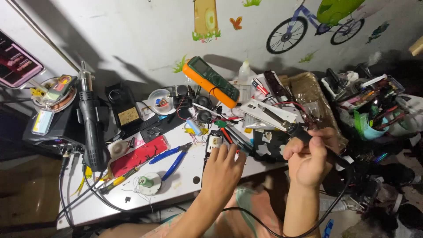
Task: Soldering electronic components onto a small circuit board using a soldering iron and solder wire on a repair bench.
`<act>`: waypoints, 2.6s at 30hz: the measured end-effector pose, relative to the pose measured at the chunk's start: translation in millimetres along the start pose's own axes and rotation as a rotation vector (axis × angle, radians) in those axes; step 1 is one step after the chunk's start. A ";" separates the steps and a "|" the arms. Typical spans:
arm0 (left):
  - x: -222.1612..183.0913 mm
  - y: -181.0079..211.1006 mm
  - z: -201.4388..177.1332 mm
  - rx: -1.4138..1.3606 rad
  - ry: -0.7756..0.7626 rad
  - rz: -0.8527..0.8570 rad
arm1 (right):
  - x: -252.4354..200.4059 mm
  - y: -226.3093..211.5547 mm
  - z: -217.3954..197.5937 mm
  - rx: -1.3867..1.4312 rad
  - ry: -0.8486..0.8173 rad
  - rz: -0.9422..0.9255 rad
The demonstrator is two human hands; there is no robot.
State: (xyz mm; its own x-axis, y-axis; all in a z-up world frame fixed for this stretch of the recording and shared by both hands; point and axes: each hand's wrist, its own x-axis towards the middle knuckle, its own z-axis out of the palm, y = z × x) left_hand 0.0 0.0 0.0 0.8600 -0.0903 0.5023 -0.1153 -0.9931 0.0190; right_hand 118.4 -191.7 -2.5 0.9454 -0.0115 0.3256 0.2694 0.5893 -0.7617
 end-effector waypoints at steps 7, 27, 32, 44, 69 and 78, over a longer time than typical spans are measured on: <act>23.9 -21.1 32.0 0.136 -0.062 0.210 | 1.6 -4.4 -7.2 0.006 -0.055 -0.031; -111.5 -144.3 -201.8 -0.444 0.238 -0.313 | -33.2 26.7 13.2 -0.155 -0.098 0.009; -153.2 -187.6 -165.6 -0.497 0.039 -0.248 | -58.3 28.8 62.1 -0.216 -0.189 0.059; -134.9 -234.0 -133.8 -0.541 -0.134 -0.078 | -97.6 42.0 98.2 -0.220 -0.353 0.108; -192.0 -174.1 -85.0 -0.176 0.228 -0.176 | -100.6 51.5 67.0 0.030 -0.495 0.204; -175.1 -184.9 -98.3 -0.141 0.183 -0.064 | -101.4 48.7 96.3 -0.137 -0.517 0.136</act>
State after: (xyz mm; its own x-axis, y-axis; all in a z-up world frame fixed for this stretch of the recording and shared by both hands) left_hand -178.1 206.7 -6.5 0.7650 -0.0002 0.6441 -0.1433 -0.9750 0.1698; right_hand 18.0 -84.0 -18.6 0.7693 0.4765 0.4255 0.2047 0.4471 -0.8708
